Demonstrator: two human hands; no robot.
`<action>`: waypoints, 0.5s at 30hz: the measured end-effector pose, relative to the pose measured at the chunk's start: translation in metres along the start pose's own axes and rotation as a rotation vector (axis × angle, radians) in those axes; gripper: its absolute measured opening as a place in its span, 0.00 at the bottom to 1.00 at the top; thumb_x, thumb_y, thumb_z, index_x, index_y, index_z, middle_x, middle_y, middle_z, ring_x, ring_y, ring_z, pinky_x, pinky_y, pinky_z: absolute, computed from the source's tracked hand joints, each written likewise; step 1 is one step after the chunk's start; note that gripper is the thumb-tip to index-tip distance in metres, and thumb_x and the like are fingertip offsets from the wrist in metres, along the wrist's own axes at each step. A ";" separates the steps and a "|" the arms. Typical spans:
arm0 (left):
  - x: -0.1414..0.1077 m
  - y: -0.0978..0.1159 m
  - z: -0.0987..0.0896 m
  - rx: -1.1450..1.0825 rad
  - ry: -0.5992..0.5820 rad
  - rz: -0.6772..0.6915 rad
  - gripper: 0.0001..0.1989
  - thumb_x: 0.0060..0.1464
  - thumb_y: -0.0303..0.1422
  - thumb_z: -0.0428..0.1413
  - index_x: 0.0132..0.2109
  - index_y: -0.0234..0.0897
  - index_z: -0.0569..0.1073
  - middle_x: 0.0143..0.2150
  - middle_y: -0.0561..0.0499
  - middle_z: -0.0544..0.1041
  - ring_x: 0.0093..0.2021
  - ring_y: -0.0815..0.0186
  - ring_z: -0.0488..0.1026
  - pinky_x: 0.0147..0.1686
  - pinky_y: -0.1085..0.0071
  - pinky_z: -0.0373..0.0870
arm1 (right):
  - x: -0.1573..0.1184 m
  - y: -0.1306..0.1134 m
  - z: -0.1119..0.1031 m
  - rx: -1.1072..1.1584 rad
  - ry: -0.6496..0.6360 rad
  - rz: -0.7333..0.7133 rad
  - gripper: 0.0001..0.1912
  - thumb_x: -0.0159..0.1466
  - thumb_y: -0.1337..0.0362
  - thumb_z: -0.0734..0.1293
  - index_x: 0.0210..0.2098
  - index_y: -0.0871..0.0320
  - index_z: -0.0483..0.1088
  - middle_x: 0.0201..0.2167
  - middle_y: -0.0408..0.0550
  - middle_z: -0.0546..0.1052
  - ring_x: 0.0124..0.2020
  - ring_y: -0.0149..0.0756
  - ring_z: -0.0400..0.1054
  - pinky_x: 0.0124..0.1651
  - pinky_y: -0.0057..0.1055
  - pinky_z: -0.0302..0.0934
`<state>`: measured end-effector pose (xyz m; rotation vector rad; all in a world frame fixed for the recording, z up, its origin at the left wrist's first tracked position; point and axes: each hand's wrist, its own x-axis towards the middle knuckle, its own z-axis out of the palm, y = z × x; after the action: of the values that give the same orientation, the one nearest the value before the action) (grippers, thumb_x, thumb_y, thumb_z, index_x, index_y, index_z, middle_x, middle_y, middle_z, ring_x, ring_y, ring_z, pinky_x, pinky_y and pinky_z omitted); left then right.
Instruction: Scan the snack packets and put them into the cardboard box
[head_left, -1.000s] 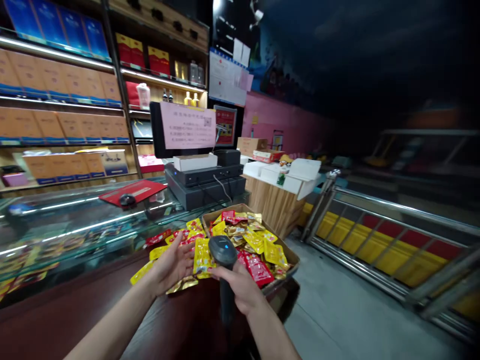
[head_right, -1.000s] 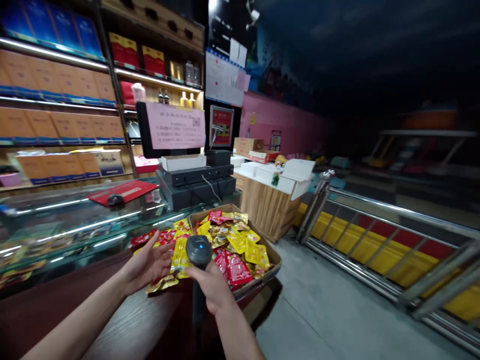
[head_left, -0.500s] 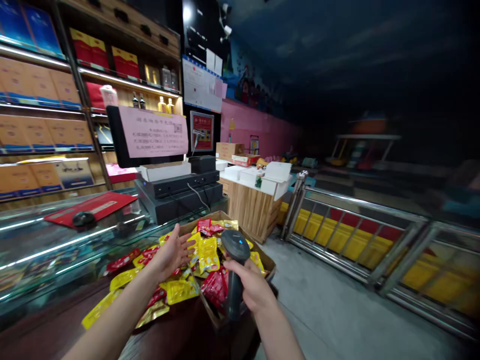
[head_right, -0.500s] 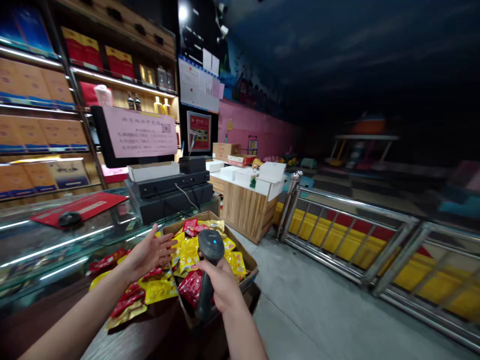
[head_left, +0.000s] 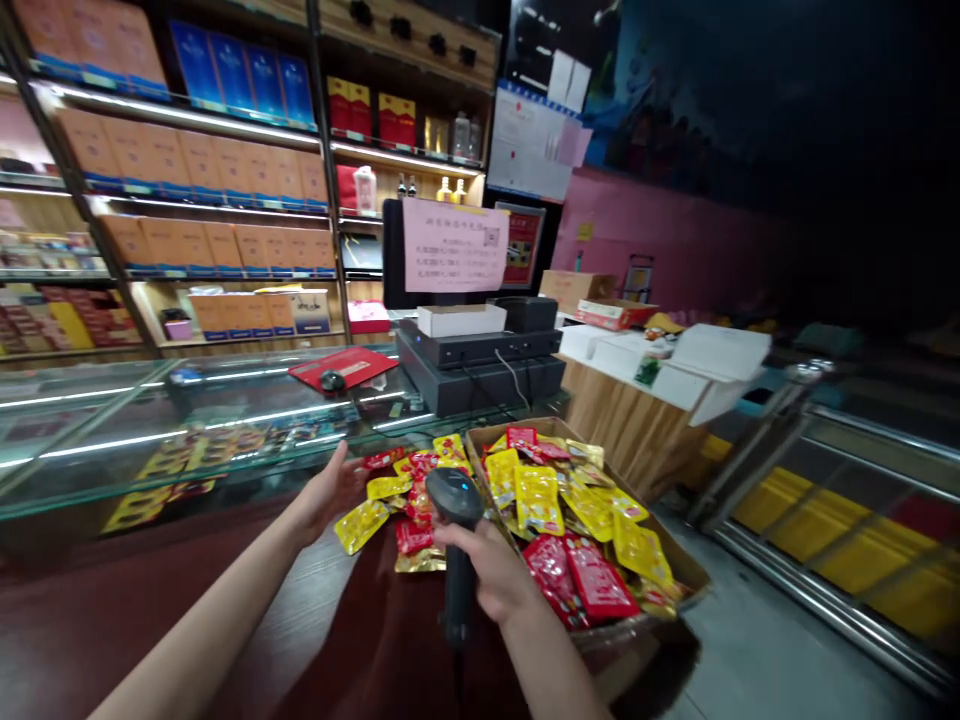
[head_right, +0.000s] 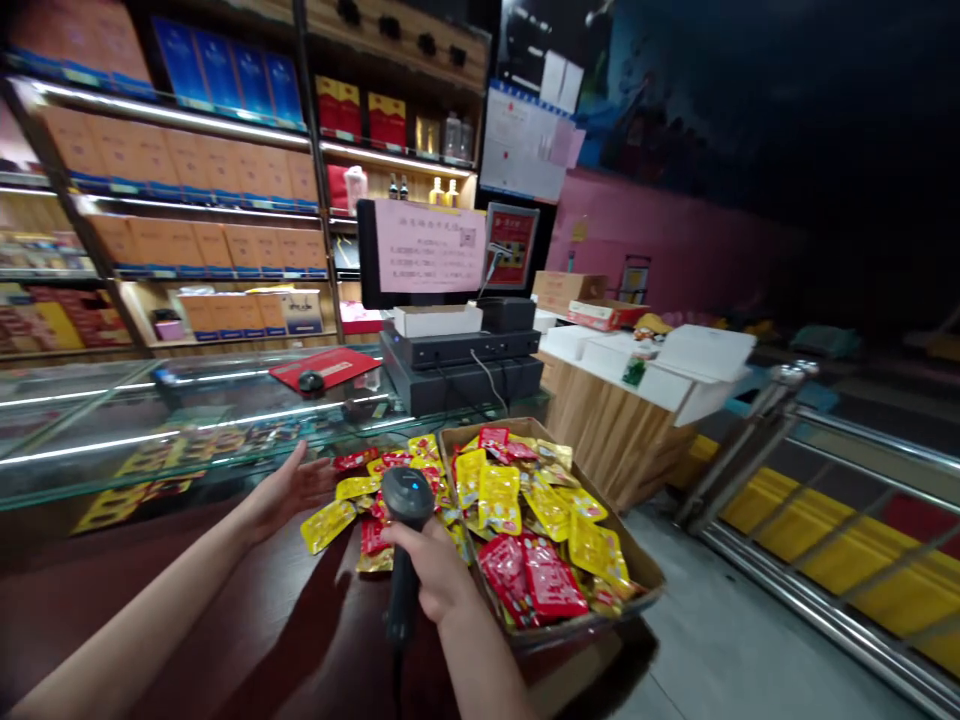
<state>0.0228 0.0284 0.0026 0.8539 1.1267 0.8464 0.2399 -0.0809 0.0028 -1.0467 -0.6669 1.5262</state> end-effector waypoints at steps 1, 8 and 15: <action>0.001 -0.004 -0.009 0.027 0.028 -0.001 0.40 0.51 0.58 0.43 0.60 0.32 0.61 0.61 0.37 0.63 0.59 0.55 0.61 0.54 0.62 0.56 | 0.007 0.008 0.007 0.006 -0.030 0.029 0.16 0.42 0.68 0.73 0.32 0.61 0.74 0.26 0.42 0.74 0.27 0.27 0.64 0.33 0.25 0.58; 0.018 -0.035 -0.042 0.220 0.092 0.021 0.30 0.48 0.51 0.53 0.50 0.32 0.72 0.55 0.37 0.70 0.54 0.52 0.66 0.46 0.64 0.63 | 0.049 0.058 0.044 -0.081 -0.033 0.198 0.10 0.42 0.70 0.70 0.26 0.62 0.71 0.18 0.40 0.70 0.21 0.25 0.62 0.27 0.24 0.57; 0.027 -0.067 -0.045 0.285 0.095 0.131 0.27 0.37 0.37 0.64 0.47 0.30 0.74 0.35 0.46 0.79 0.38 0.60 0.74 0.35 0.70 0.67 | 0.067 0.080 0.053 -0.098 0.022 0.231 0.09 0.42 0.71 0.68 0.26 0.61 0.70 0.20 0.41 0.71 0.21 0.26 0.64 0.29 0.26 0.60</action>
<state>-0.0060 0.0301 -0.0773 1.1430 1.3053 0.8528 0.1565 -0.0273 -0.0590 -1.2473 -0.6280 1.6908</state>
